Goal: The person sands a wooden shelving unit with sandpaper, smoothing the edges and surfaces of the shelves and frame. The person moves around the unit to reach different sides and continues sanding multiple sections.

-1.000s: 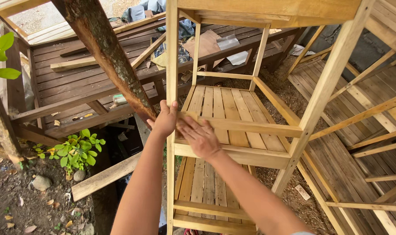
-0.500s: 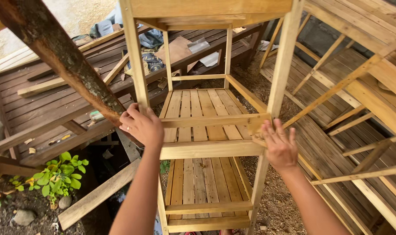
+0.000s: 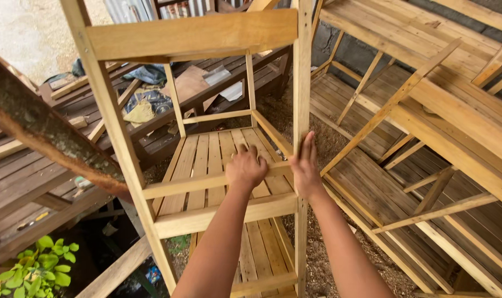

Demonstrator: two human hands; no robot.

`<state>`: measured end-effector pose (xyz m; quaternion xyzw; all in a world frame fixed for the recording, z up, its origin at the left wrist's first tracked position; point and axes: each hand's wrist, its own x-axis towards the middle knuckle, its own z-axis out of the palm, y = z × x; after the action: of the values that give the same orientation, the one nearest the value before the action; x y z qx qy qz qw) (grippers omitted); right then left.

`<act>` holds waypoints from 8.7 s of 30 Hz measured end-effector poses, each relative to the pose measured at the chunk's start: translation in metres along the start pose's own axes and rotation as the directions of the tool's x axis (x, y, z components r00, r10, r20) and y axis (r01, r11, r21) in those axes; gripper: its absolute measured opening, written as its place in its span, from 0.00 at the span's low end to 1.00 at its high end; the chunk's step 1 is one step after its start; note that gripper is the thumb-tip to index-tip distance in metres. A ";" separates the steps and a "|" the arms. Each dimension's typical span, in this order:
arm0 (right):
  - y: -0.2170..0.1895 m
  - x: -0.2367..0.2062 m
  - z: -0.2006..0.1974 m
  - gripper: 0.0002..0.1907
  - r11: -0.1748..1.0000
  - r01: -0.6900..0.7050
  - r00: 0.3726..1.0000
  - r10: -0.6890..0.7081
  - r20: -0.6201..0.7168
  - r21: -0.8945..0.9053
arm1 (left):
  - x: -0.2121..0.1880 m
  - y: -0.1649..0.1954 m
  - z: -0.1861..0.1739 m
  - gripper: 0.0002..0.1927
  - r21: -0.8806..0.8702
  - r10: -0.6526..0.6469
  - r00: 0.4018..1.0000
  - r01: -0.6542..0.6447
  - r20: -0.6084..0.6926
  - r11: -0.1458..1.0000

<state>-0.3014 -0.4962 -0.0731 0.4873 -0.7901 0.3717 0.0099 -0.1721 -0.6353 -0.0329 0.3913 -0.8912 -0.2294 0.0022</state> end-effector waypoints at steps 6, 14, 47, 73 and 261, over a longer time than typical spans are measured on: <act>0.017 0.004 -0.032 0.50 0.991 0.131 0.991 -0.131 0.003 -0.026 | 0.011 0.004 -0.007 0.27 0.165 -0.029 0.975 -0.007 0.219 0.986; 0.039 0.087 -0.028 0.56 0.943 0.253 0.934 -0.296 -0.199 -0.216 | 0.003 0.009 -0.018 0.25 0.256 0.067 0.986 -0.105 0.152 0.961; 0.047 -0.152 0.077 0.28 0.834 -0.550 0.823 0.531 -0.201 -0.052 | 0.006 -0.016 0.019 0.14 0.196 0.385 0.789 -0.331 -0.479 0.923; 0.079 0.008 0.020 0.26 0.994 0.070 0.958 -0.042 -0.284 0.089 | 0.032 0.034 -0.006 0.18 0.177 0.080 0.987 -0.054 -0.140 0.983; -0.066 0.383 -0.120 0.32 0.975 -0.007 0.945 0.079 -0.316 0.222 | 0.166 0.124 -0.239 0.46 0.241 0.205 0.612 -0.023 -0.764 0.970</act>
<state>-0.4924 -0.7329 0.1966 0.4006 -0.7428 0.5309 0.0776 -0.3297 -0.7753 0.2026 0.3923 -0.8426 0.0589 0.3642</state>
